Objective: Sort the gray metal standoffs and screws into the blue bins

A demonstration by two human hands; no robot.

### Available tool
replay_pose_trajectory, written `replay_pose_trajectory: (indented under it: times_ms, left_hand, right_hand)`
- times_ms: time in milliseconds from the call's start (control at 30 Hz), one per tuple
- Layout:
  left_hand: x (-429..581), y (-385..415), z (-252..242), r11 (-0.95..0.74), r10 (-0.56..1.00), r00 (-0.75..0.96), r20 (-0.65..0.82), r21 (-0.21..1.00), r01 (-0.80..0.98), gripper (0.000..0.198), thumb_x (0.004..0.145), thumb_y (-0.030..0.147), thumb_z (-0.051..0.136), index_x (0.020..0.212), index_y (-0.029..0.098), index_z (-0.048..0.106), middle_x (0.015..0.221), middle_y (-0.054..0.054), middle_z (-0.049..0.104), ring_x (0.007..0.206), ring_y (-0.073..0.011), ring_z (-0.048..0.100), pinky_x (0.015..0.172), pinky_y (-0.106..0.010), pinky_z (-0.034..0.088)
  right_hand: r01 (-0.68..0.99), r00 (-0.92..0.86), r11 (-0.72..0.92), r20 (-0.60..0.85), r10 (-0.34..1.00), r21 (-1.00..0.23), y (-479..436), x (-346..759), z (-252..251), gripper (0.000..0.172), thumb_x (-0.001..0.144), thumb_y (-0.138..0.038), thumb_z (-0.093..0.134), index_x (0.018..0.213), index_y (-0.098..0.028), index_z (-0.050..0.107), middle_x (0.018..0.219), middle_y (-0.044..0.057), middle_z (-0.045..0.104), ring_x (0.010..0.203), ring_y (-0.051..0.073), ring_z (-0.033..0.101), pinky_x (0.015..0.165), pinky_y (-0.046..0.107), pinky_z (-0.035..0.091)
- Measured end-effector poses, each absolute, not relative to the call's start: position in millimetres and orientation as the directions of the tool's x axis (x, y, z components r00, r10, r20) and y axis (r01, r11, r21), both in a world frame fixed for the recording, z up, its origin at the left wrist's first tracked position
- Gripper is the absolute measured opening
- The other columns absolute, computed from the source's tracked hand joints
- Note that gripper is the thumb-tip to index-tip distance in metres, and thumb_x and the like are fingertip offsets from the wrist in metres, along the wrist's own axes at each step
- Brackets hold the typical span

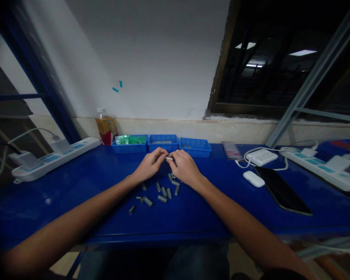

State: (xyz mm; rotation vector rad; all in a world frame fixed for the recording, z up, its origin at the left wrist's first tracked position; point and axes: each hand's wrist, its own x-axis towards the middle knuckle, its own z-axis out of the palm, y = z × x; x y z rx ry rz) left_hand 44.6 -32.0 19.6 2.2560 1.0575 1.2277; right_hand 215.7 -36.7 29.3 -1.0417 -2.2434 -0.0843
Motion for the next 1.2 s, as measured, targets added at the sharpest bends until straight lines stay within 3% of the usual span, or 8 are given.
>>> replay_pose_trajectory:
  times_ms: [200, 300, 467, 567, 767, 933, 1067, 1200]
  left_hand:
    - [36.9, -31.8, 24.4, -0.705, 0.706, 0.415, 0.574, 0.516, 0.487, 0.018, 0.086, 0.028, 0.051, 0.098, 0.017, 0.057, 0.094, -0.004, 0.064, 0.088, -0.0169, 0.059, 0.077, -0.027, 0.045]
    - [35.2, -30.8, 25.1, -0.677, 0.731, 0.391, 0.560, 0.523, 0.517, 0.018, 0.088, 0.031, 0.047, 0.093, 0.016, 0.057, 0.088, -0.004, 0.064, 0.082, -0.0163, 0.059, 0.071, -0.026, 0.045]
    - [31.9, -23.0, 24.1, -0.630, 0.771, 0.356, 0.529, 0.545, 0.554, 0.027, 0.091, 0.035, 0.040, 0.088, 0.015, 0.058, 0.084, -0.003, 0.063, 0.078, -0.0158, 0.057, 0.069, -0.025, 0.043]
    - [19.9, -18.4, 28.3, -0.560, 0.828, 0.403, 0.389, 0.556, 0.614, 0.032, 0.092, 0.037, 0.037, 0.093, 0.015, 0.060, 0.087, -0.004, 0.064, 0.079, -0.0166, 0.058, 0.073, -0.027, 0.043]
    - [-25.5, -33.6, 41.1, -0.620, 0.684, 0.728, -0.040, 0.494, 0.610, 0.031, 0.077, 0.037, 0.064, 0.104, 0.023, 0.063, 0.109, -0.004, 0.059, 0.104, -0.0196, 0.053, 0.093, -0.030, 0.038]
    - [-28.7, -41.1, 32.0, -0.567, 0.771, 0.637, 0.029, 0.489, 0.663, 0.015, 0.085, 0.037, 0.056, 0.088, 0.024, 0.064, 0.110, -0.003, 0.055, 0.108, -0.0208, 0.050, 0.097, -0.039, 0.033]
    - [-27.8, -37.6, 33.6, -0.539, 0.806, 0.589, 0.065, 0.492, 0.683, 0.021, 0.091, 0.036, 0.045, 0.095, 0.024, 0.063, 0.106, -0.004, 0.057, 0.104, -0.0210, 0.051, 0.095, -0.041, 0.035]
    - [-37.5, -41.5, 45.2, -0.521, 0.759, 0.648, -0.065, 0.536, 0.664, 0.024, 0.081, 0.038, 0.062, 0.103, 0.031, 0.063, 0.125, -0.003, 0.049, 0.117, -0.0265, 0.045, 0.099, -0.048, 0.029]
  right_hand:
    - [0.681, -0.424, 0.645, 0.531, 0.734, -0.347, -36.6, 216.0, 28.3, 0.025, 0.093, -0.023, 0.039, 0.081, -0.019, 0.060, 0.082, 0.004, 0.065, 0.082, 0.016, 0.059, 0.076, 0.026, 0.040]
    - [0.665, -0.387, 0.655, 0.585, 0.713, -0.359, -36.3, 213.7, 25.4, 0.016, 0.090, -0.027, 0.047, 0.090, -0.018, 0.059, 0.080, 0.003, 0.063, 0.079, 0.017, 0.057, 0.073, 0.026, 0.040]
    - [0.633, -0.431, 0.735, 0.677, 0.597, -0.244, -26.0, 209.6, 26.8, 0.011, 0.086, -0.023, 0.053, 0.093, -0.017, 0.059, 0.084, 0.005, 0.061, 0.084, 0.018, 0.055, 0.078, 0.028, 0.040]
    - [0.673, -0.448, 0.719, 0.675, 0.586, -0.177, -4.0, 208.1, 39.5, 0.010, 0.085, -0.022, 0.053, 0.087, -0.016, 0.061, 0.084, 0.007, 0.061, 0.083, 0.019, 0.054, 0.077, 0.029, 0.040]
    - [0.835, -0.321, 0.489, 0.497, 0.806, -0.253, 72.8, 193.5, 69.0, 0.016, 0.080, -0.016, 0.054, 0.092, -0.013, 0.064, 0.080, 0.006, 0.066, 0.075, 0.017, 0.059, 0.070, 0.024, 0.041]
    - [0.819, -0.416, 0.513, 0.351, 0.839, -0.256, 119.1, 157.9, 70.5, 0.019, 0.075, -0.014, 0.057, 0.091, -0.014, 0.068, 0.078, 0.004, 0.069, 0.071, 0.014, 0.061, 0.060, 0.019, 0.040]
    - [0.805, -0.505, 0.547, 0.220, 0.835, -0.228, 133.9, 132.4, 70.3, 0.021, 0.070, -0.012, 0.059, 0.089, -0.015, 0.070, 0.078, 0.004, 0.070, 0.070, 0.014, 0.062, 0.056, 0.018, 0.039]
    - [0.789, -0.580, 0.585, 0.087, 0.810, -0.186, 140.1, 121.7, 67.6, 0.019, 0.068, -0.012, 0.062, 0.083, -0.016, 0.071, 0.077, 0.003, 0.071, 0.068, 0.014, 0.062, 0.055, 0.018, 0.039]
